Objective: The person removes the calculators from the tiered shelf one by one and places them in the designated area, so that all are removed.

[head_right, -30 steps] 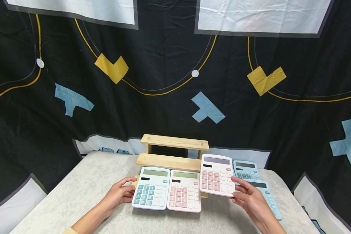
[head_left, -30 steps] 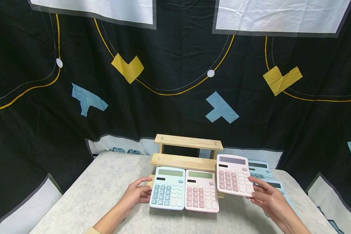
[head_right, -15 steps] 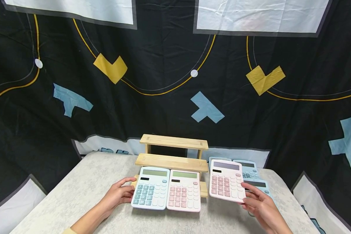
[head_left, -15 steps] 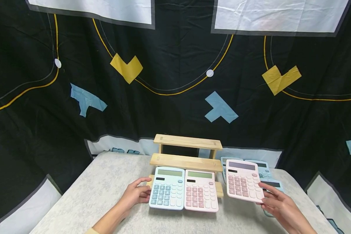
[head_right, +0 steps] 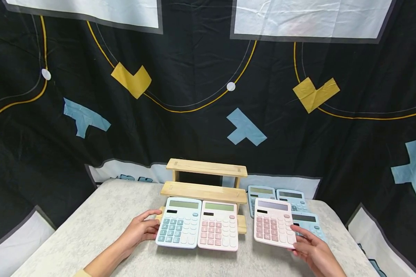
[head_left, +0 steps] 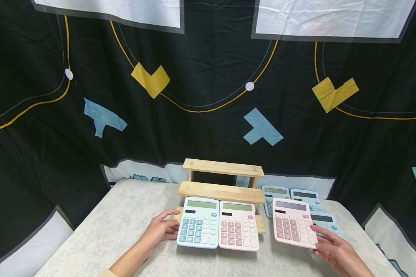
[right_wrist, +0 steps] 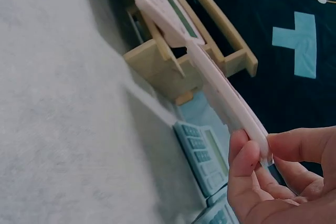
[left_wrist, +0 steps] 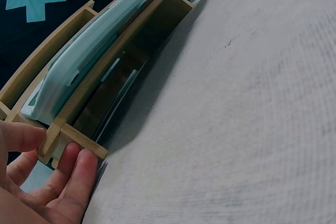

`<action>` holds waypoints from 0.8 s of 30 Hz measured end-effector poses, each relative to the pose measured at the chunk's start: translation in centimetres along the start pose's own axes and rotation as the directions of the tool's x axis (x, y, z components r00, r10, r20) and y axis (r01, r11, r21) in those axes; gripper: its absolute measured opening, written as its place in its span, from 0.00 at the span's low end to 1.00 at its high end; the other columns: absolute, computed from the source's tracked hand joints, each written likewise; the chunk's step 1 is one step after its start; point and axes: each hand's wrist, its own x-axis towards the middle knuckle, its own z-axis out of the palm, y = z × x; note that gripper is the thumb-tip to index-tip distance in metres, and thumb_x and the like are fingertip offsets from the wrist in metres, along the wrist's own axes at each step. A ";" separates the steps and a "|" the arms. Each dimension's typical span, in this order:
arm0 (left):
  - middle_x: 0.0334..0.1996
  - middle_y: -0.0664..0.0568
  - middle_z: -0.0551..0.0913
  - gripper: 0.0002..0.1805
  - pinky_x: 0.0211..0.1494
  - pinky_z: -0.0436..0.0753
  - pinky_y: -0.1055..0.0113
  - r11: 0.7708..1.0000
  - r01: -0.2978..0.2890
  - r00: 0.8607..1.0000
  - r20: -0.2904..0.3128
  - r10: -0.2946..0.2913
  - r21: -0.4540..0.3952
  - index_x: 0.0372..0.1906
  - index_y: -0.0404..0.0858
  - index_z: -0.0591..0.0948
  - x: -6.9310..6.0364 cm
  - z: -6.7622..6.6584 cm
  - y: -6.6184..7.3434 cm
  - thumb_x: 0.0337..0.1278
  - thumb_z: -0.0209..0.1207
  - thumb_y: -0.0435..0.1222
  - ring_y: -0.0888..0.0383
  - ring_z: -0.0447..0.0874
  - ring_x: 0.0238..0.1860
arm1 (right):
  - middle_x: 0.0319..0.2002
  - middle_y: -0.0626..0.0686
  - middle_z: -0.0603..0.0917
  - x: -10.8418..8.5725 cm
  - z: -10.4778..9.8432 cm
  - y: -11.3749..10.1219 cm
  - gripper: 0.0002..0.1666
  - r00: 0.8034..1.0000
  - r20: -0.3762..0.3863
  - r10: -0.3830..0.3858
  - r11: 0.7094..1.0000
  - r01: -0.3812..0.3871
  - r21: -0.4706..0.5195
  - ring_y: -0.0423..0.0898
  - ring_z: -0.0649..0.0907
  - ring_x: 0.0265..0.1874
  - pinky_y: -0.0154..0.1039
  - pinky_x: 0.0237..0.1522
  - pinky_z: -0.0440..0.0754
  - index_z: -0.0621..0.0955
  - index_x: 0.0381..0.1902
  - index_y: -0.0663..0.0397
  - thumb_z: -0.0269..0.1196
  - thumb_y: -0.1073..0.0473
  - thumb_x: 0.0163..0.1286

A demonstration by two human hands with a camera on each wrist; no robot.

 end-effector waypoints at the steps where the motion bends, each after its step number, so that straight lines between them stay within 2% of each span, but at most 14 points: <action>1: 0.33 0.45 0.87 0.24 0.39 0.88 0.57 1.000 -0.001 1.000 0.001 0.001 0.000 0.66 0.35 0.73 0.0 0.0 0.0 0.66 0.57 0.34 0.54 0.85 0.31 | 0.52 0.49 0.80 0.1 0.0 0.2 0.46 1.000 -0.006 0.007 1.000 -0.007 -0.005 0.49 0.83 0.44 0.36 0.49 0.84 0.49 0.80 0.61 0.59 0.62 0.73; 7: 0.33 0.45 0.87 0.24 0.39 0.88 0.58 1.000 -0.004 1.000 0.006 0.004 -0.003 0.66 0.35 0.73 0.0 0.0 0.0 0.66 0.57 0.34 0.54 0.85 0.31 | 0.53 0.53 0.81 0.4 0.0 1.1 0.45 0.999 -0.025 0.030 1.000 -0.030 0.000 0.50 0.83 0.44 0.37 0.49 0.84 0.52 0.79 0.61 0.60 0.63 0.71; 16: 0.33 0.45 0.87 0.24 0.39 0.88 0.57 1.000 -0.014 1.000 0.007 0.014 0.005 0.66 0.34 0.73 -0.2 0.1 0.1 0.66 0.57 0.34 0.54 0.86 0.31 | 0.46 0.52 0.85 0.5 0.2 1.8 0.43 0.999 -0.013 0.045 0.997 -0.044 0.060 0.49 0.84 0.42 0.36 0.46 0.84 0.55 0.78 0.64 0.60 0.66 0.71; 24: 0.33 0.45 0.87 0.24 0.39 0.88 0.58 1.000 -0.005 1.000 -0.002 0.005 0.005 0.66 0.35 0.73 -0.2 0.1 0.2 0.66 0.57 0.34 0.54 0.86 0.31 | 0.42 0.55 0.84 1.0 0.6 2.3 0.40 0.997 -0.048 0.054 0.996 -0.051 0.067 0.50 0.83 0.39 0.40 0.45 0.85 0.59 0.75 0.68 0.61 0.70 0.69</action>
